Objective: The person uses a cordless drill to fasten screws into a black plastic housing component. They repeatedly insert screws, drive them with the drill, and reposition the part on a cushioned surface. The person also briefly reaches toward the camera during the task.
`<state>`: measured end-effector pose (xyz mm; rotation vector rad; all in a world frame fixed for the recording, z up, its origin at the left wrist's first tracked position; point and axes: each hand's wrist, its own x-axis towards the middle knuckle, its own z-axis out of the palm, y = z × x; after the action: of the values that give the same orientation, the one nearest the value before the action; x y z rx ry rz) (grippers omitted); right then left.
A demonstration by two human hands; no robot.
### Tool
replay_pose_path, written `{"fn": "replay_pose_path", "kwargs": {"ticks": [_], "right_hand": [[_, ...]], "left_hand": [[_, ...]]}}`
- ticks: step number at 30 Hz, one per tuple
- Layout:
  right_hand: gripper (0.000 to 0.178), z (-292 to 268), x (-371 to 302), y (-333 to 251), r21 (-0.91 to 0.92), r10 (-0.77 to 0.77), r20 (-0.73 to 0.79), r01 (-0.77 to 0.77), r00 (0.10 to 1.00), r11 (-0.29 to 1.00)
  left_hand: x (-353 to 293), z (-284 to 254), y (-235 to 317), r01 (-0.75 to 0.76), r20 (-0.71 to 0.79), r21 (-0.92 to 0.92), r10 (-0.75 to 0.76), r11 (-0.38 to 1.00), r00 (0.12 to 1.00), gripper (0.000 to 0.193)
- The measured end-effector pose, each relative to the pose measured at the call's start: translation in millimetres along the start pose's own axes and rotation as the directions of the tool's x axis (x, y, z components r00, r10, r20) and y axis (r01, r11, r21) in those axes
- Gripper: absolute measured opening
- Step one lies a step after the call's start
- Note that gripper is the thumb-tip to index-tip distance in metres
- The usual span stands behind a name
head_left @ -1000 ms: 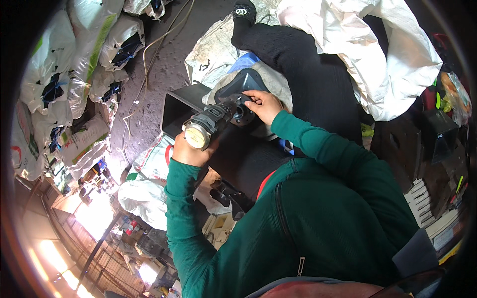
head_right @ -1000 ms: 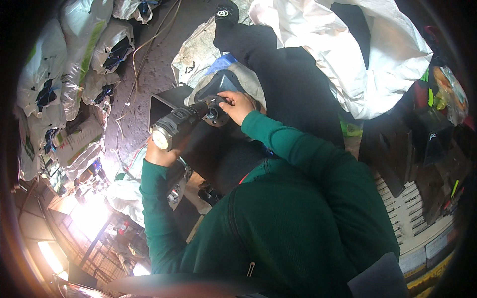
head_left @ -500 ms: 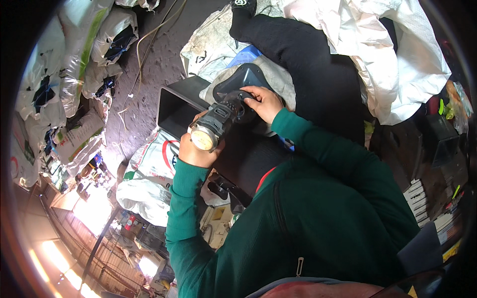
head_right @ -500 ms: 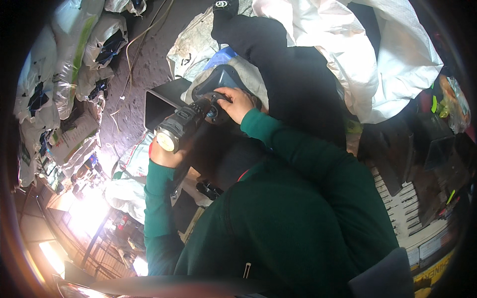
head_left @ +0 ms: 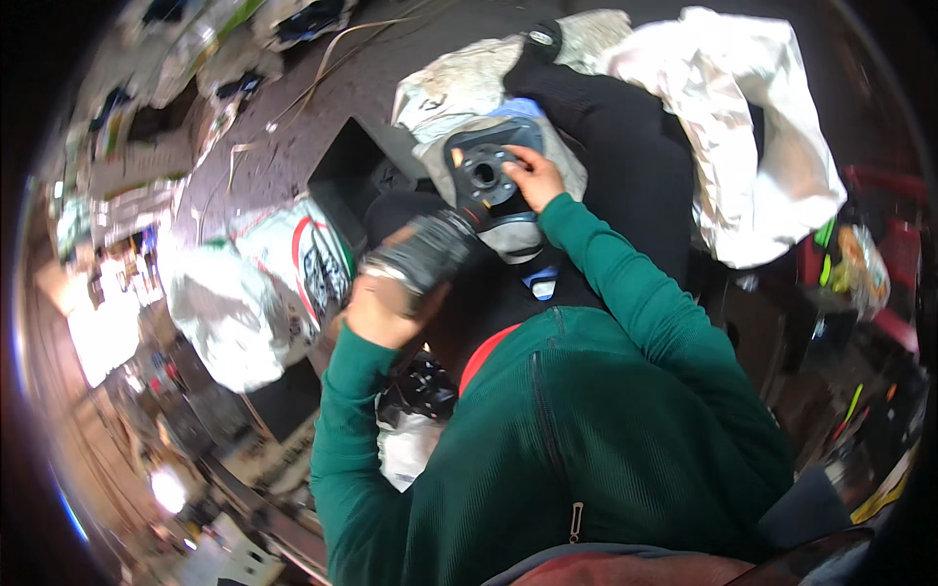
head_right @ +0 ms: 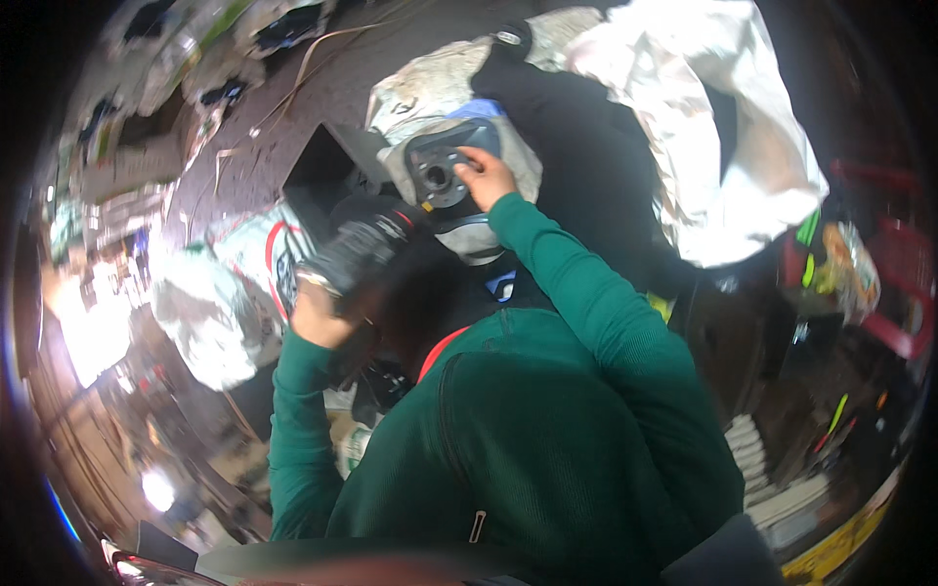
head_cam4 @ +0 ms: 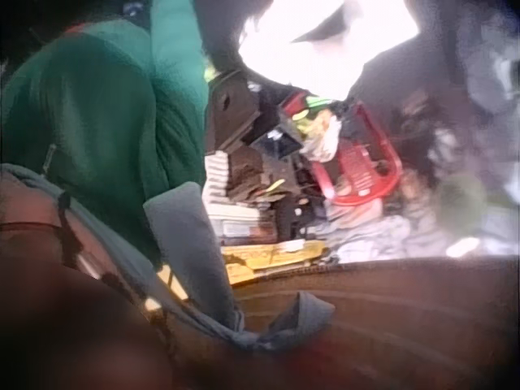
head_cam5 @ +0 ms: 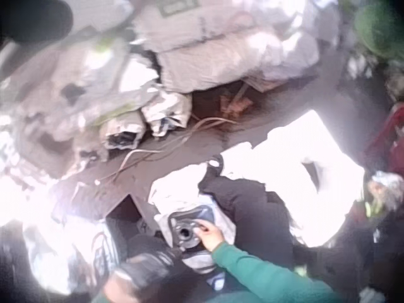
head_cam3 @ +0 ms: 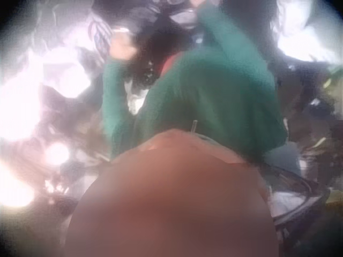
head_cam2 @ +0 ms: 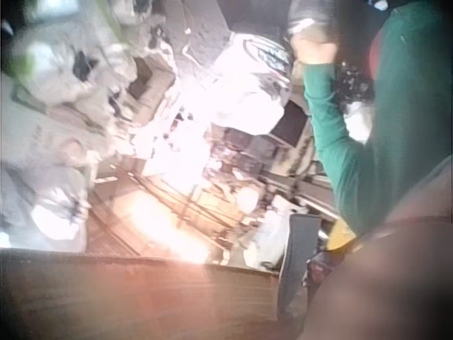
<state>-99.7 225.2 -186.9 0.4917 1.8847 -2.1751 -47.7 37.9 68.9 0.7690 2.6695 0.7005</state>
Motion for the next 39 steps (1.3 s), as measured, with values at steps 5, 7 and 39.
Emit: {"fn": "replay_pose_path", "kwargs": {"ticks": [5, 7, 39], "right_hand": [[0.039, -18, -10, -35, 0.291, -0.129, -0.017, 0.128, 0.992, 0.948], [0.041, -15, -24, -74, 0.285, -0.225, 0.085, 0.192, 0.971, 0.939], [0.04, 145, -172, -291, 0.366, 0.249, 0.838, 0.838, -0.486, 0.404]], "left_hand": [[-83, 70, 23, 0.449, 0.299, -0.172, -0.388, 0.877, 0.872, 0.079], [-115, 86, 18, 0.428, 0.346, -0.276, -0.327, 0.86, 0.88, 0.082], [-366, 12, -153, 0.46, -0.624, -0.659, -0.774, 0.594, 0.105, 0.016]]}}
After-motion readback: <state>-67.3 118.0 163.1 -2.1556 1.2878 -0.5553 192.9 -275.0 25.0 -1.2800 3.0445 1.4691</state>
